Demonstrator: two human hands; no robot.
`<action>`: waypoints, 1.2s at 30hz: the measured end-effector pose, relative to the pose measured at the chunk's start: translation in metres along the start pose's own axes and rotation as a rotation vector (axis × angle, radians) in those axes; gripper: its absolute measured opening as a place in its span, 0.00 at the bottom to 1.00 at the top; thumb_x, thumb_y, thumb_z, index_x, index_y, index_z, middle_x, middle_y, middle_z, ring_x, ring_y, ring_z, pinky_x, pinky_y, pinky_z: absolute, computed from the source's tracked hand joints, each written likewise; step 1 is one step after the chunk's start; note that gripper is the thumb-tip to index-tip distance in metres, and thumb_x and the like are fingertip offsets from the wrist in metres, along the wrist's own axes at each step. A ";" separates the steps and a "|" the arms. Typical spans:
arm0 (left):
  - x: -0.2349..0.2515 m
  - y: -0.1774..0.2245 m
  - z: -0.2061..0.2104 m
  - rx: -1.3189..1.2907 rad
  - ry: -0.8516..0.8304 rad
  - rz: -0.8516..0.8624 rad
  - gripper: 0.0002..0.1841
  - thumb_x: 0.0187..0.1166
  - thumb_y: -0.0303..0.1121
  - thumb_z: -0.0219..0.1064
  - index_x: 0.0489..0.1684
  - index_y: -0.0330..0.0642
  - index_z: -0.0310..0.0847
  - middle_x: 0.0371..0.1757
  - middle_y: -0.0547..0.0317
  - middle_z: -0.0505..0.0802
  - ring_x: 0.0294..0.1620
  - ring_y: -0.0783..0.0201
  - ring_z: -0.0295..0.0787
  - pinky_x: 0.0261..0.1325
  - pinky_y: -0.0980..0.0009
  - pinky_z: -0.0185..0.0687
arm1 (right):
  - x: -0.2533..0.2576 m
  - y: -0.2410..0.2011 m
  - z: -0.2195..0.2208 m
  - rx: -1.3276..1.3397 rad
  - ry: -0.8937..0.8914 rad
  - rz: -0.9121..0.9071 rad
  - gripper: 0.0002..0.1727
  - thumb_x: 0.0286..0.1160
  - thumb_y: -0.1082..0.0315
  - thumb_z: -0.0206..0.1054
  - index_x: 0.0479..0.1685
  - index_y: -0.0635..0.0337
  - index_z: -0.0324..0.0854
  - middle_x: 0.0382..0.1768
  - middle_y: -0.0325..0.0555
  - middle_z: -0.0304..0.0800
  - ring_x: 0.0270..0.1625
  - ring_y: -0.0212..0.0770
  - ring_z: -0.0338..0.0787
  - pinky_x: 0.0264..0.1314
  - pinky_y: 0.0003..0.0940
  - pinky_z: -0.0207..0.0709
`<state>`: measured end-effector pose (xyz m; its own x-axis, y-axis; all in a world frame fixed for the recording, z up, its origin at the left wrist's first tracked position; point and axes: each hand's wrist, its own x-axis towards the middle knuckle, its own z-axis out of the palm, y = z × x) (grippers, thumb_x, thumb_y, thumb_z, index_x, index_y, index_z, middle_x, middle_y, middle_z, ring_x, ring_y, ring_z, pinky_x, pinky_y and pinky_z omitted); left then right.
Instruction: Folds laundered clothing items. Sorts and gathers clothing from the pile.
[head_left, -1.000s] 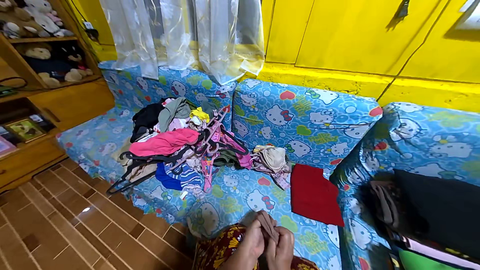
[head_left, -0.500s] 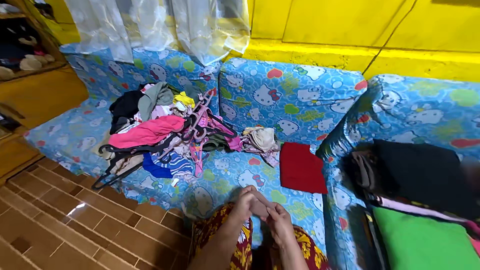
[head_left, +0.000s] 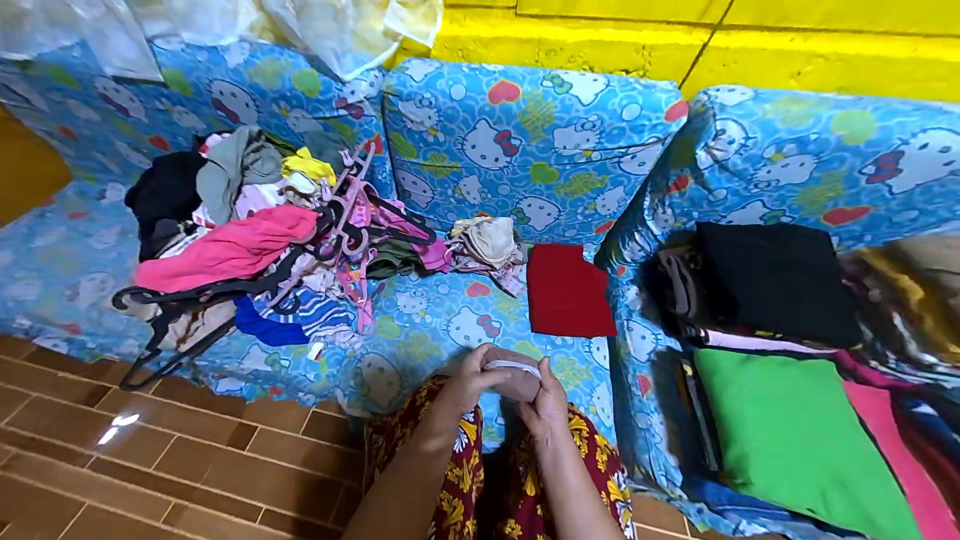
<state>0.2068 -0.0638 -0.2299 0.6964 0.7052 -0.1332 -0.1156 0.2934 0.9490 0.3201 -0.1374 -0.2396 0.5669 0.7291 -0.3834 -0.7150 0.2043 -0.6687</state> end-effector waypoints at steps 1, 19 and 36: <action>0.002 -0.001 0.004 0.040 -0.005 -0.028 0.30 0.66 0.23 0.69 0.70 0.24 0.65 0.59 0.44 0.87 0.57 0.63 0.87 0.64 0.63 0.85 | 0.000 -0.002 0.002 -0.033 0.050 -0.064 0.26 0.97 0.55 0.37 0.46 0.64 0.78 0.32 0.43 0.92 0.37 0.36 0.94 0.44 0.38 0.91; -0.002 0.003 0.019 -0.510 0.372 -0.041 0.18 0.92 0.31 0.38 0.47 0.40 0.78 0.34 0.59 0.91 0.39 0.66 0.91 0.50 0.66 0.88 | -0.010 0.027 -0.007 -0.834 -0.309 -0.674 0.11 0.56 0.64 0.74 0.28 0.64 0.91 0.42 0.45 0.83 0.52 0.30 0.81 0.57 0.21 0.74; 0.002 -0.013 0.018 0.052 0.111 0.062 0.13 0.69 0.20 0.65 0.50 0.32 0.72 0.41 0.59 0.82 0.41 0.70 0.81 0.49 0.69 0.81 | -0.007 0.012 0.004 -0.396 0.330 -0.536 0.08 0.66 0.81 0.65 0.38 0.65 0.70 0.27 0.35 0.76 0.28 0.23 0.81 0.34 0.21 0.79</action>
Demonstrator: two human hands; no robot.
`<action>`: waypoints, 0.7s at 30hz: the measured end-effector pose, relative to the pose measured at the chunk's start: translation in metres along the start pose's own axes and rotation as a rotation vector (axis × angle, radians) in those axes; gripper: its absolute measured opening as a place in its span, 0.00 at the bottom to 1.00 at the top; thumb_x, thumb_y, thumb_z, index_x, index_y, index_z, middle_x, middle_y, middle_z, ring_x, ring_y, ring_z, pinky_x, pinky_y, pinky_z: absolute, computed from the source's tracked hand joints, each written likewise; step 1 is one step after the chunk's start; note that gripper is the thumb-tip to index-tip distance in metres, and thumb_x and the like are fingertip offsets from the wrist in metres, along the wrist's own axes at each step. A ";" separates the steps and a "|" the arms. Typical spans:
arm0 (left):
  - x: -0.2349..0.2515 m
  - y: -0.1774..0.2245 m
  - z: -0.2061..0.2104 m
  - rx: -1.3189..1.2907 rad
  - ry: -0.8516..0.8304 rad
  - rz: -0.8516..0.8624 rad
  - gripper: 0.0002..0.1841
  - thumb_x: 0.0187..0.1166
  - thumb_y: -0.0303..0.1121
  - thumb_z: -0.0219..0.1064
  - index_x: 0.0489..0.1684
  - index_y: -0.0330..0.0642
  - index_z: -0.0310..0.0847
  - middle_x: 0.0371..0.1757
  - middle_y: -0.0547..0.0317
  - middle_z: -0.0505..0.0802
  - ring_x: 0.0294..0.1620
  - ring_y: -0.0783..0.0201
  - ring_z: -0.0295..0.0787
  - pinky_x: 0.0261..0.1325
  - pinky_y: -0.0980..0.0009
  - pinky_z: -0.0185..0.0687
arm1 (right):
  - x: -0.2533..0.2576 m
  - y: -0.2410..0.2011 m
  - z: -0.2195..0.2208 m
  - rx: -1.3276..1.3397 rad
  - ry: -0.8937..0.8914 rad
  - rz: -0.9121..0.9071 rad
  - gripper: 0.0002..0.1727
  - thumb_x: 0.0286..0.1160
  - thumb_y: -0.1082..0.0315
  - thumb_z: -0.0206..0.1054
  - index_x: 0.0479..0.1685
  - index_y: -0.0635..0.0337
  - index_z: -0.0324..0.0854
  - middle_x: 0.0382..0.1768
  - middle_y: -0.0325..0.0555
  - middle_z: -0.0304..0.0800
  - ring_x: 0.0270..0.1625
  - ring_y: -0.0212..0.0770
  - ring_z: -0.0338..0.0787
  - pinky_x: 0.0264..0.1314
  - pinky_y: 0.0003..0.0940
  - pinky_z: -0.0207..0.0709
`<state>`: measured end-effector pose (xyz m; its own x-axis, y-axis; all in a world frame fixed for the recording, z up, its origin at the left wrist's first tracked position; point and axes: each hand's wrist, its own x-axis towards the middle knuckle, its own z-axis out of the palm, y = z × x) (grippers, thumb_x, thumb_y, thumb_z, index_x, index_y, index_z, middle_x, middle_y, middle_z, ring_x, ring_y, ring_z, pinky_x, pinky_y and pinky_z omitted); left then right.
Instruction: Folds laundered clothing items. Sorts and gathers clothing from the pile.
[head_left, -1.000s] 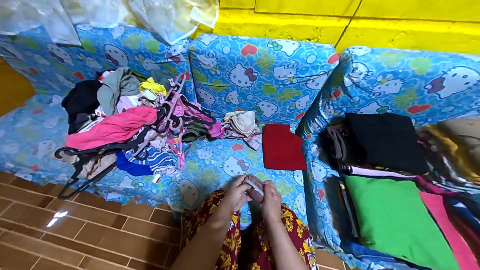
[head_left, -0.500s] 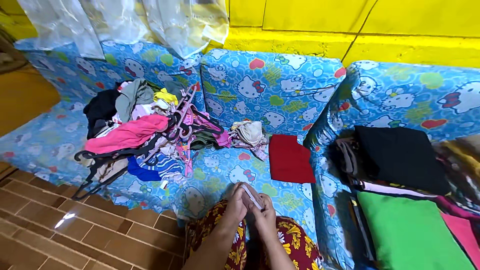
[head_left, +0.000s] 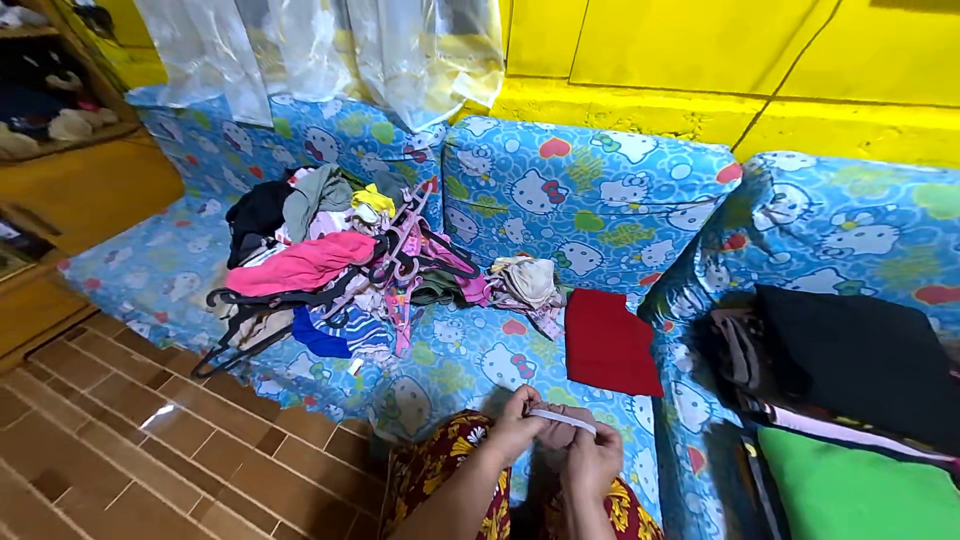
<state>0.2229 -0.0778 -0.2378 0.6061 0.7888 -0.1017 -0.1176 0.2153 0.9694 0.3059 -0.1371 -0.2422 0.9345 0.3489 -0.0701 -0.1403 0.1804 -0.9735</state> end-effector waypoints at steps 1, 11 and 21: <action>0.001 0.000 0.001 -0.080 0.009 -0.056 0.15 0.72 0.18 0.62 0.56 0.32 0.71 0.44 0.58 0.82 0.43 0.69 0.82 0.50 0.68 0.83 | 0.002 0.000 -0.004 0.015 -0.026 -0.153 0.12 0.60 0.80 0.69 0.36 0.62 0.70 0.29 0.31 0.79 0.31 0.18 0.82 0.36 0.16 0.80; -0.008 0.023 -0.001 -0.729 0.292 -0.236 0.16 0.92 0.30 0.38 0.46 0.42 0.75 0.29 0.59 0.89 0.32 0.62 0.91 0.45 0.62 0.90 | -0.024 0.019 -0.007 -0.292 -0.367 -1.034 0.18 0.79 0.55 0.65 0.23 0.56 0.76 0.37 0.45 0.82 0.51 0.31 0.84 0.60 0.15 0.75; -0.001 0.022 -0.009 -0.697 0.317 -0.303 0.18 0.90 0.34 0.39 0.36 0.43 0.74 0.27 0.58 0.87 0.31 0.63 0.87 0.43 0.64 0.86 | 0.003 0.008 -0.023 -0.058 -0.685 0.029 0.14 0.72 0.69 0.59 0.18 0.58 0.82 0.43 0.35 0.89 0.48 0.22 0.85 0.52 0.20 0.79</action>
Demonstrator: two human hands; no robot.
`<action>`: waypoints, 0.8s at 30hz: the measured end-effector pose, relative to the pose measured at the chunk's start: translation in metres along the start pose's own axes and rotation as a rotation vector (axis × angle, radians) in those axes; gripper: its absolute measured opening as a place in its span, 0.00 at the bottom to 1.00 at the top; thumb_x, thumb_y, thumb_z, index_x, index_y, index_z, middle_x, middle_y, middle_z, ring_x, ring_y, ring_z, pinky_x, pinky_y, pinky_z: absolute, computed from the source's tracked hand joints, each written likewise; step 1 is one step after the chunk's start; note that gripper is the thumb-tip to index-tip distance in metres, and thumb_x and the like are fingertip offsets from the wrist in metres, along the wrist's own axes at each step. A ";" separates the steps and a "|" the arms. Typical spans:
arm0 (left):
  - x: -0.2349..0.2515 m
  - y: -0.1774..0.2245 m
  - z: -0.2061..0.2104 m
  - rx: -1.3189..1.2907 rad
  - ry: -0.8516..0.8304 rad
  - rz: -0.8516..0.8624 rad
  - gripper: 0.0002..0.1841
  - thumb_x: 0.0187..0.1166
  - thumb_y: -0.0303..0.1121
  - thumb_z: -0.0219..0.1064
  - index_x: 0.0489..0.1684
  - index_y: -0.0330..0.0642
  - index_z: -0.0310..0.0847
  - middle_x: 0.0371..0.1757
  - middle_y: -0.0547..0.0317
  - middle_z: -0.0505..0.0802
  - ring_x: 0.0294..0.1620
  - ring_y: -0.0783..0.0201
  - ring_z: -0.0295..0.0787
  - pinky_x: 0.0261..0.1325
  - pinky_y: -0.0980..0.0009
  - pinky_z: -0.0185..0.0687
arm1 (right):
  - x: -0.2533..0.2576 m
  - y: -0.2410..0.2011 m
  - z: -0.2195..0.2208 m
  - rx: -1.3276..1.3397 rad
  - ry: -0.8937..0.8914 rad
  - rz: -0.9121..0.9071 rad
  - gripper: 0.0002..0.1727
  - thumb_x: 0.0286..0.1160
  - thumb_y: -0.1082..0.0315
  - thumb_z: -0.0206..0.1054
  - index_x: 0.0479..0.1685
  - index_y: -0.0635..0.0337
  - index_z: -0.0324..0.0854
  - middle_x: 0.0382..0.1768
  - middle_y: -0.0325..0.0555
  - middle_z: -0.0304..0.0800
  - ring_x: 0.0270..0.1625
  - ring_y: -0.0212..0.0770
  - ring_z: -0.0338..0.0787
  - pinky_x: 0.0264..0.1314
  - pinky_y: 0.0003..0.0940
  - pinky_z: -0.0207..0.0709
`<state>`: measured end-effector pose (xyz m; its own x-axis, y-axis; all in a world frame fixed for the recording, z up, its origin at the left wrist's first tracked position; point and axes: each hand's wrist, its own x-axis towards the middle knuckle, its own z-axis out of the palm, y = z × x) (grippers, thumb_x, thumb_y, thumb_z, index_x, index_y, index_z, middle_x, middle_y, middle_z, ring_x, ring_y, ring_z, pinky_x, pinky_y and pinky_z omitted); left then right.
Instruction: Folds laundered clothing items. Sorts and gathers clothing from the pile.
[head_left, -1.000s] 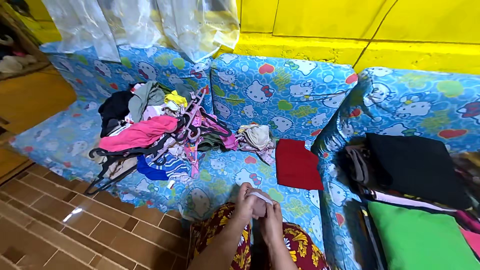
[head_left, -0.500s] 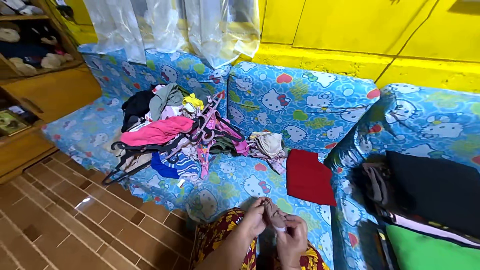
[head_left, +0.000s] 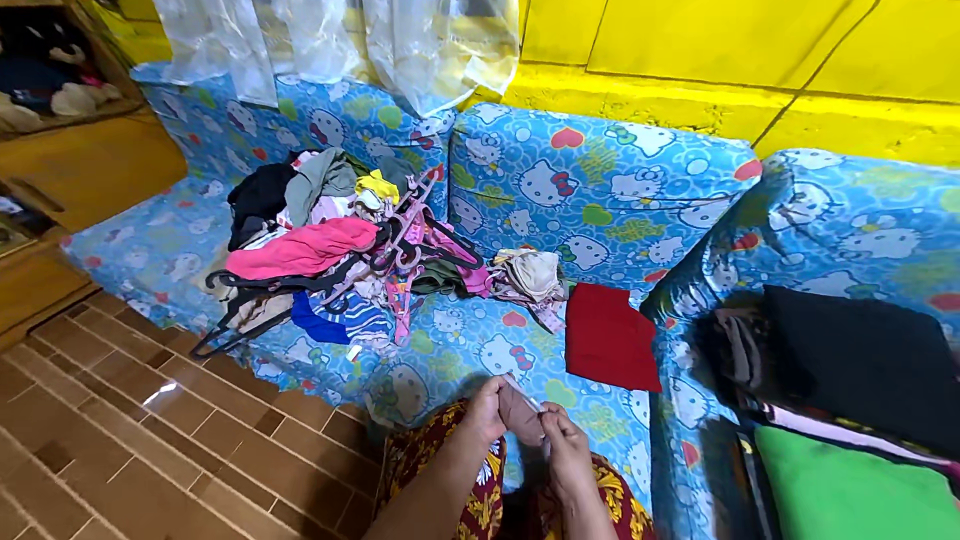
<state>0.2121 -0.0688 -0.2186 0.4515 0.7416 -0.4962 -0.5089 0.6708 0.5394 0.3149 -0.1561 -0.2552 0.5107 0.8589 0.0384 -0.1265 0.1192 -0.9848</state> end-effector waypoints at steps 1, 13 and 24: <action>-0.003 0.000 0.003 0.015 -0.004 -0.027 0.15 0.89 0.32 0.42 0.41 0.40 0.75 0.32 0.55 0.89 0.36 0.61 0.89 0.47 0.61 0.87 | 0.003 -0.002 -0.003 0.112 0.036 0.083 0.14 0.77 0.71 0.55 0.26 0.59 0.85 0.40 0.34 0.91 0.44 0.23 0.88 0.50 0.22 0.83; 0.007 -0.015 0.007 0.677 -0.222 -0.095 0.15 0.92 0.30 0.52 0.66 0.26 0.70 0.53 0.43 0.87 0.49 0.58 0.89 0.58 0.58 0.87 | 0.010 -0.016 -0.004 0.097 0.319 -0.125 0.20 0.84 0.67 0.45 0.25 0.57 0.79 0.29 0.26 0.85 0.35 0.19 0.85 0.41 0.19 0.81; 0.017 0.001 -0.003 -0.073 -0.036 -0.042 0.25 0.96 0.44 0.40 0.19 0.51 0.64 0.08 0.72 0.68 0.06 0.77 0.63 0.13 0.83 0.64 | -0.021 0.013 0.037 -0.462 0.050 -0.759 0.24 0.73 0.49 0.73 0.15 0.50 0.72 0.43 0.40 0.85 0.60 0.35 0.83 0.69 0.29 0.74</action>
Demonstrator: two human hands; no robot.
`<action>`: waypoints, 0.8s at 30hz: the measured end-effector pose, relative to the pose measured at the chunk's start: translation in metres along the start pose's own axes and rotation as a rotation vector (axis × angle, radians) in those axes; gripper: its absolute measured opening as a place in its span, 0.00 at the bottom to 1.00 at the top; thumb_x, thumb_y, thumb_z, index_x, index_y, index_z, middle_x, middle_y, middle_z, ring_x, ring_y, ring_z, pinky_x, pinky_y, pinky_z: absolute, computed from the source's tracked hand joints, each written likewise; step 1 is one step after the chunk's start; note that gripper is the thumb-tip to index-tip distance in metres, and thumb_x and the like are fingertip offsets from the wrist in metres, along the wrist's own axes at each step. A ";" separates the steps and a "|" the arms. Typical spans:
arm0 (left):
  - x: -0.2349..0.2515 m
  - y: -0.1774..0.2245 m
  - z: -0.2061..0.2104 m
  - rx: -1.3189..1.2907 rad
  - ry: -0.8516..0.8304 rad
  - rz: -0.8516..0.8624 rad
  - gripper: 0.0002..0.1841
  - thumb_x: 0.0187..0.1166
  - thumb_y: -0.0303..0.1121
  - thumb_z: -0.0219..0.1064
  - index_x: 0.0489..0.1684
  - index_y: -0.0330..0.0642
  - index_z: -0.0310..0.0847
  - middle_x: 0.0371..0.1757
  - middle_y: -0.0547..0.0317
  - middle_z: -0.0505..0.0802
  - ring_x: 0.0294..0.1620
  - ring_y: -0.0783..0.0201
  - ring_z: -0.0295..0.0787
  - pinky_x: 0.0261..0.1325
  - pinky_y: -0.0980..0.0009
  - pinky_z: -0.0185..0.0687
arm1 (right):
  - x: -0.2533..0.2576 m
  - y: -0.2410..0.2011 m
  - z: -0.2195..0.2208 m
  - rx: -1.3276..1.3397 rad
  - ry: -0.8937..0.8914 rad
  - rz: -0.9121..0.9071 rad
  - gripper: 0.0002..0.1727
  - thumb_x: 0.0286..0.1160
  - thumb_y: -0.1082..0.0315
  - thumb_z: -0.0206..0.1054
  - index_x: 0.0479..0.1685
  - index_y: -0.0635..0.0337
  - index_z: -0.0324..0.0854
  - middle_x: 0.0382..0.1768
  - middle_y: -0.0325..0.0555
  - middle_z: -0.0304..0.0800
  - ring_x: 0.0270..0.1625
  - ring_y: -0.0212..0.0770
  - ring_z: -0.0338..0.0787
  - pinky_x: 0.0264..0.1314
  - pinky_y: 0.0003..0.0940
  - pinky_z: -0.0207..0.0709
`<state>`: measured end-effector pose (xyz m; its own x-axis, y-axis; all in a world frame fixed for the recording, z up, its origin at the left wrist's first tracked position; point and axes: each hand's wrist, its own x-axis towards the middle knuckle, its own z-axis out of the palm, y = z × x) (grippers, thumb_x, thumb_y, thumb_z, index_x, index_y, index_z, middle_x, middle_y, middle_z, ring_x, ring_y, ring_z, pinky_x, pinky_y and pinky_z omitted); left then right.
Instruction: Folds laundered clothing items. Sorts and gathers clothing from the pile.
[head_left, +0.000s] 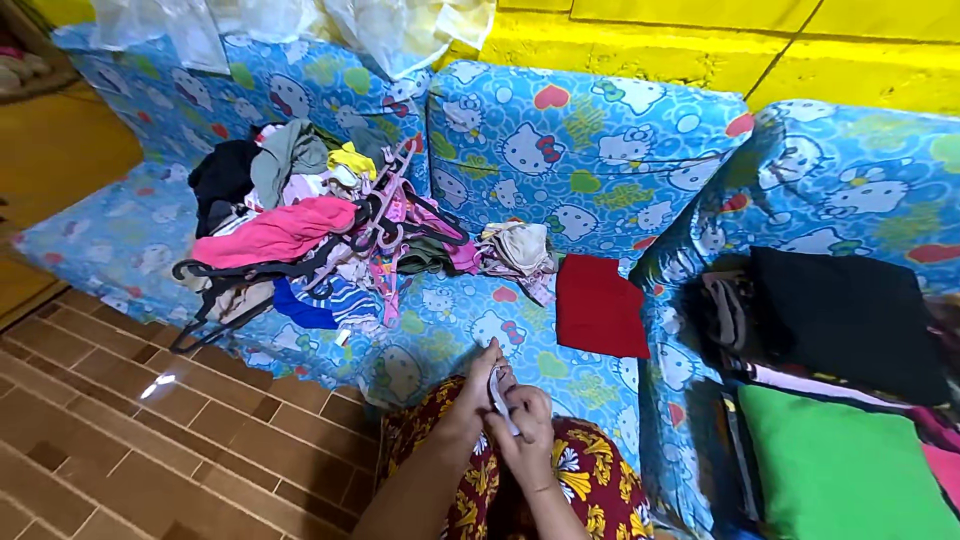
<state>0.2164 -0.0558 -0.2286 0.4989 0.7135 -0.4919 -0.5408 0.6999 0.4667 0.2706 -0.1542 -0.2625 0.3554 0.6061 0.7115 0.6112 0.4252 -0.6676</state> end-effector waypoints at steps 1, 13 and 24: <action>0.003 0.000 0.003 -0.005 0.057 0.030 0.24 0.97 0.44 0.41 0.22 0.50 0.63 0.08 0.72 0.68 0.05 0.76 0.63 0.13 0.82 0.65 | 0.003 0.000 -0.005 0.064 0.060 0.161 0.22 0.71 0.56 0.73 0.12 0.57 0.77 0.42 0.42 0.88 0.57 0.32 0.85 0.64 0.24 0.77; -0.013 -0.029 0.009 0.785 -0.041 0.071 0.28 0.90 0.45 0.57 0.80 0.34 0.65 0.68 0.33 0.83 0.61 0.46 0.85 0.61 0.48 0.82 | 0.038 0.018 -0.021 0.126 0.418 0.731 0.19 0.67 0.75 0.69 0.14 0.52 0.65 0.18 0.30 0.77 0.19 0.22 0.77 0.24 0.19 0.76; -0.010 -0.015 0.001 1.221 -0.257 0.454 0.22 0.89 0.34 0.57 0.23 0.24 0.78 0.27 0.50 0.81 0.33 0.64 0.76 0.44 0.64 0.74 | 0.047 0.025 -0.026 0.507 0.448 1.133 0.21 0.75 0.82 0.63 0.18 0.54 0.62 0.12 0.35 0.71 0.13 0.30 0.74 0.21 0.27 0.78</action>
<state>0.2201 -0.0732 -0.2294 0.6230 0.7817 -0.0288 0.1915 -0.1168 0.9745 0.3205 -0.1325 -0.2401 0.7531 0.5589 -0.3472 -0.4741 0.0950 -0.8753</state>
